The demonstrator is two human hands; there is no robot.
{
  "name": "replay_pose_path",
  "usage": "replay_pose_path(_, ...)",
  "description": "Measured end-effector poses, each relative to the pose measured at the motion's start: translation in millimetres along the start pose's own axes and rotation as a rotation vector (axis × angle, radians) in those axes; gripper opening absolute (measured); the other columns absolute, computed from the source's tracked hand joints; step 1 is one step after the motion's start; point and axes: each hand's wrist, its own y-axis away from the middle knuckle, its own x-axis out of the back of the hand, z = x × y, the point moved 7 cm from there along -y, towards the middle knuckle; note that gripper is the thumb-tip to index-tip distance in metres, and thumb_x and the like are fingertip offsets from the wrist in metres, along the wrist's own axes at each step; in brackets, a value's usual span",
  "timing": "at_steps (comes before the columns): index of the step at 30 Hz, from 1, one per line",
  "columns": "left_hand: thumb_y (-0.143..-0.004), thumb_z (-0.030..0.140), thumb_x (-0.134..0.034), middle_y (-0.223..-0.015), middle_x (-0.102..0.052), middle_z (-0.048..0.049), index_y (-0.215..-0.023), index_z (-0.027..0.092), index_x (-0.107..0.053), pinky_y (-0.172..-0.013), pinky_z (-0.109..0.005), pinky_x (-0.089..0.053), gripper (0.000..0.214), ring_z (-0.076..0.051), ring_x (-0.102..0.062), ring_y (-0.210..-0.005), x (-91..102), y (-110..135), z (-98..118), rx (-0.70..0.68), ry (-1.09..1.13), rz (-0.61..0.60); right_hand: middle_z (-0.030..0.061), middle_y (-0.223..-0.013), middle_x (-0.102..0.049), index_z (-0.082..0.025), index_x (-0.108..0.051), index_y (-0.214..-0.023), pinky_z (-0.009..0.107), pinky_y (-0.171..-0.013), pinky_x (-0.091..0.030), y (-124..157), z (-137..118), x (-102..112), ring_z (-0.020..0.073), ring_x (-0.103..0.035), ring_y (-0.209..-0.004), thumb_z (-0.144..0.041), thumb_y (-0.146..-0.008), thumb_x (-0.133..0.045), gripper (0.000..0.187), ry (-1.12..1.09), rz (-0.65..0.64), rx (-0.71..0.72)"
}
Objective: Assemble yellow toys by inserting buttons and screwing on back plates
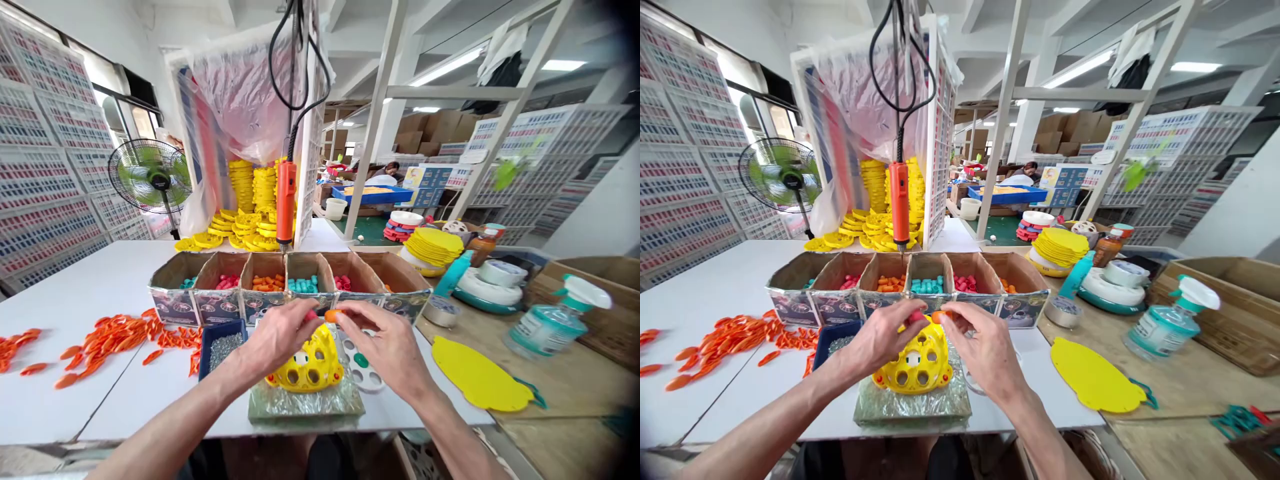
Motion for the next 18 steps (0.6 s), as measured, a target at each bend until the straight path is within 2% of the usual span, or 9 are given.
replay_pose_path(3, -0.098, 0.038, -0.06, -0.094, -0.075, -0.0018, -0.109, 0.022, -0.065, -0.078, -0.027, -0.056, 0.021, -0.018, -0.072, -0.082, 17.7, 21, -33, 0.235, 0.245, 0.144, 0.0047, -0.105, -0.077, -0.025, -0.071, -0.107, 0.033, -0.077, -0.06, -3, 6, -14, 0.0204, -0.071, -0.084, -0.032, -0.096, -0.059, 0.018, 0.093, -0.155, 0.029)
replay_pose_path(7, -0.094, 0.044, -0.064, -0.08, -0.068, -0.0002, -0.1, 0.019, -0.065, -0.071, -0.027, -0.057, 0.026, -0.017, -0.07, -0.075, 16.0, 55, -58, 0.416, 0.567, 0.168, 0.0058, -0.114, -0.075, -0.024, -0.07, -0.111, 0.041, -0.094, -0.056, -4, 14, -42, 0.024, -0.069, -0.104, -0.02, -0.097, -0.054, 0.021, 0.217, -0.349, 0.122)
replay_pose_path(9, -0.092, 0.044, -0.066, -0.078, -0.067, -0.0002, -0.1, 0.018, -0.065, -0.071, -0.028, -0.058, 0.027, -0.017, -0.069, -0.075, 11.9, 69, -64, 0.471, 0.691, 0.185, 0.0061, -0.119, -0.074, -0.024, -0.07, -0.113, 0.042, -0.1, -0.053, -5, 15, -57, 0.0242, -0.067, -0.112, -0.014, -0.097, -0.053, 0.025, 0.25, -0.431, 0.187)
replay_pose_path(12, -0.09, 0.044, -0.07, -0.077, -0.067, 0.0005, -0.097, 0.018, -0.065, -0.069, -0.026, -0.057, 0.028, -0.015, -0.068, -0.072, 6.5, 82, -68, 0.525, 0.823, 0.219, 0.0056, -0.122, -0.073, -0.024, -0.071, -0.114, 0.038, -0.101, -0.053, -8, 16, -70, 0.0223, -0.065, -0.114, -0.005, -0.093, -0.054, 0.034, 0.27, -0.522, 0.228)
replay_pose_path(15, -0.088, 0.043, -0.073, -0.077, -0.066, 0.001, -0.096, 0.017, -0.065, -0.07, -0.025, -0.056, 0.028, -0.014, -0.067, -0.071, 2.5, 88, -70, 0.545, 0.887, 0.227, 0.0055, -0.124, -0.073, -0.024, -0.072, -0.115, 0.038, -0.103, -0.052, -10, 18, -76, 0.0216, -0.065, -0.117, -0.002, -0.091, -0.053, 0.038, 0.273, -0.59, 0.223)
replay_pose_path(18, -0.087, 0.044, -0.075, -0.078, -0.068, 0.0008, -0.097, 0.017, -0.066, -0.071, -0.025, -0.056, 0.029, -0.014, -0.067, -0.073, -1.7, 91, -71, 0.567, 0.93, 0.233, 0.006, -0.128, -0.072, -0.024, -0.072, -0.12, 0.039, -0.106, -0.05, -10, 20, -77, 0.022, -0.064, -0.12, -0.002, -0.091, -0.051, 0.042, 0.277, -0.604, 0.197)
